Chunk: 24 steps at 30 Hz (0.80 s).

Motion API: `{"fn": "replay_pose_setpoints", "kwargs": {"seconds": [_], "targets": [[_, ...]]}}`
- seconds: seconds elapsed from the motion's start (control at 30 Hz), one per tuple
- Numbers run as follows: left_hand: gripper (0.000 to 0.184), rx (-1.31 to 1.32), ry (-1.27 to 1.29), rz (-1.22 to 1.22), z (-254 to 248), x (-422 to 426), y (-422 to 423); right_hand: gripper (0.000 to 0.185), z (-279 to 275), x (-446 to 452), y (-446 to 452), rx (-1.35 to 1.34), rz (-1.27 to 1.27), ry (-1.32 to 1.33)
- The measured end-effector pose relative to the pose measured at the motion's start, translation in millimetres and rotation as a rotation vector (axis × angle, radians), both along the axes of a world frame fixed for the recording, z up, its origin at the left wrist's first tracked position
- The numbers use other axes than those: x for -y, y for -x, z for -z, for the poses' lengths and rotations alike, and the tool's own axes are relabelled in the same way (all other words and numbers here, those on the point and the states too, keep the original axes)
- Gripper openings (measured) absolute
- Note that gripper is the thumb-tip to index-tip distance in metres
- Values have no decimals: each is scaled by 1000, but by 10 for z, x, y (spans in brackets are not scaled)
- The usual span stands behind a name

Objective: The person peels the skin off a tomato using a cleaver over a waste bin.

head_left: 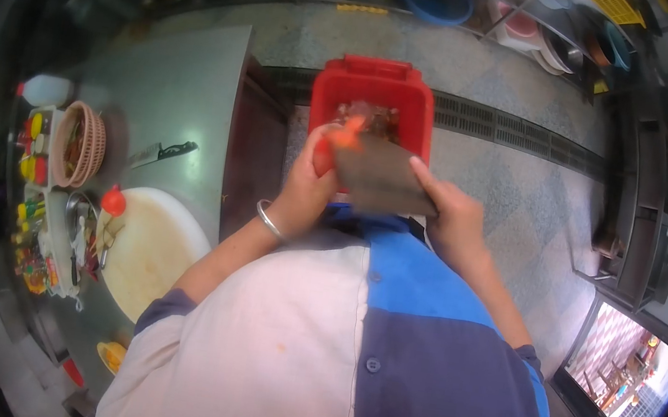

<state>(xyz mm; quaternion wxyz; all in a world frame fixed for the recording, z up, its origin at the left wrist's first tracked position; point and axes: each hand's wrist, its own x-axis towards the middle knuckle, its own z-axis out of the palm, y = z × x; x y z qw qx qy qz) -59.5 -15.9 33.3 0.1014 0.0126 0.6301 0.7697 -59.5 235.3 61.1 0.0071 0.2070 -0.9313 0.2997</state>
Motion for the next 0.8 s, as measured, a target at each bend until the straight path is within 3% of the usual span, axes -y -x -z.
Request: {"fn": "replay_pose_setpoints", "kwargs": {"seconds": [0.07,0.2,0.3,0.47,0.57,0.6,0.73,0.77,0.8], "targets": [[47,56,51,-36,-244,-59,-11,63,244,-131,62,-8,25,37],[51,180,-78,2,107,-18,37,71,-206,-68,-3,-28,-103,-79],[52,128,-22,37,266,-21,75,69,-341,-17,-18,-60,-156,-166],[56,251,-281,12,265,-27,67,66,-170,-46,-23,-97,-63,-159],[55,168,-34,-27,12,-109,32,70,290,-264,47,-107,40,-96],[54,104,115,-34,-79,-137,14,69,249,-251,55,-97,10,-97],[57,115,37,24,111,-111,39,67,-289,-137,-60,22,-106,-171],[61,182,-222,57,149,-118,22,66,-391,-88,-69,66,-136,-209],[61,181,-179,60,164,-115,28,66,-388,-78,-74,53,-131,-207]]}}
